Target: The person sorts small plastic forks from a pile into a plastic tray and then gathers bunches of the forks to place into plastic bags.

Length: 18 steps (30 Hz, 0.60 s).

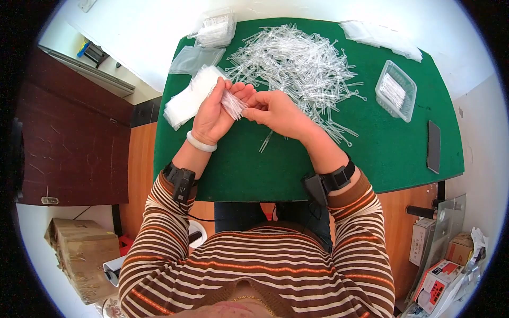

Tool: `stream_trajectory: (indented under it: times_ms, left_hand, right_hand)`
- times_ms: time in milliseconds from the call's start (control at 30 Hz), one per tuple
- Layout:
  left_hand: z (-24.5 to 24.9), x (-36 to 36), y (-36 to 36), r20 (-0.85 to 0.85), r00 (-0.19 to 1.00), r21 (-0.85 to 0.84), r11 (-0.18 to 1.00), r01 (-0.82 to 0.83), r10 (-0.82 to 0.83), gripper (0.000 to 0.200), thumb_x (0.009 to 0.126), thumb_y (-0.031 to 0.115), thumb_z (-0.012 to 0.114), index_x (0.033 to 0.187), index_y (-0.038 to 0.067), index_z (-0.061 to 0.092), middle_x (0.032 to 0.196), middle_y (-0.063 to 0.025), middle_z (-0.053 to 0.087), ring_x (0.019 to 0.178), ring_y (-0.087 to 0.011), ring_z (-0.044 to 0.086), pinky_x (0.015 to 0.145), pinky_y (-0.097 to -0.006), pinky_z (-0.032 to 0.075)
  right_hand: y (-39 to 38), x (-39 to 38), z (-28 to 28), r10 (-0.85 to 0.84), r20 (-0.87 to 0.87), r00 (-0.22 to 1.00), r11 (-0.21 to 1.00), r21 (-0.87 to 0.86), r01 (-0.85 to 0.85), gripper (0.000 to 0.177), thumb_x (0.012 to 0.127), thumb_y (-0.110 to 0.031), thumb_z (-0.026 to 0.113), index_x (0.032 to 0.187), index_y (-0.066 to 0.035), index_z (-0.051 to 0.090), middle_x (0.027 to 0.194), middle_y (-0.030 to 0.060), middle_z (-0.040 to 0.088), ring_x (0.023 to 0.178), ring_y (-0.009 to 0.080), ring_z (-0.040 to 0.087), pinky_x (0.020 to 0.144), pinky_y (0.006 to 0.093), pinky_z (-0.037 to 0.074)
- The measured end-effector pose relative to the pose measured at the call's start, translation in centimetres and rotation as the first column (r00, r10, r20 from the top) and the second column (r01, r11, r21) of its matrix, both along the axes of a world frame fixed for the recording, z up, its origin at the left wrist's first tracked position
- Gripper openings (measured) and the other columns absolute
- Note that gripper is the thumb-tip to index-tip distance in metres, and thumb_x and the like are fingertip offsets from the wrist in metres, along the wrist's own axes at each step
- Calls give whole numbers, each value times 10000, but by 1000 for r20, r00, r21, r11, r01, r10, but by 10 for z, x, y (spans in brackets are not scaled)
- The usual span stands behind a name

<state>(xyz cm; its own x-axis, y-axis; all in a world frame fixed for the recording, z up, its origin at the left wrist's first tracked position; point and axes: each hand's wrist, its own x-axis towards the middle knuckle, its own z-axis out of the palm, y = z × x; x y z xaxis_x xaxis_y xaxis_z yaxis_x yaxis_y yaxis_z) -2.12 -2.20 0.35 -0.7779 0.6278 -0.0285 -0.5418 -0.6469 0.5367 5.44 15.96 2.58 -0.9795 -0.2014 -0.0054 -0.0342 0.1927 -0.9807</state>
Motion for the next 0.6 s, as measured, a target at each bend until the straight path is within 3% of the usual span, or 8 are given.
stream_trajectory:
  times_ms: [233, 333, 600]
  left_hand:
    - [10, 6, 3, -87, 996, -9, 1000, 16, -16, 260, 1073, 277, 443, 993, 64, 571, 1094, -174, 674, 1168, -361, 605, 1043, -491, 468]
    - [12, 6, 4, -117, 993, -12, 1000, 18, -20, 257, 1074, 270, 440, 1000, 65, 576, 1100, -176, 674, 1175, -357, 601, 1048, -490, 463]
    - [2, -4, 0, -46, 997, 23, 997, -67, 68, 252, 1075, 255, 435, 969, 55, 546, 1091, -191, 658, 1162, -375, 600, 1065, -530, 450]
  right_hand:
    - [1, -1, -1, -110, -64, 992, 990, -93, 104, 135, 891, -116, 710, 944, 7, 688, 820, -17, 647, 707, 47, 557, 641, 212, 451]
    - [3, 0, 5, -133, 45, 990, 981, -137, 138, 154, 882, -130, 721, 936, 9, 683, 823, -20, 643, 711, 36, 545, 639, 205, 441]
    - [15, -3, 2, -149, 16, 989, 989, -14, 149, 122, 862, -112, 678, 904, 3, 677, 790, -28, 624, 699, 35, 536, 621, 205, 418]
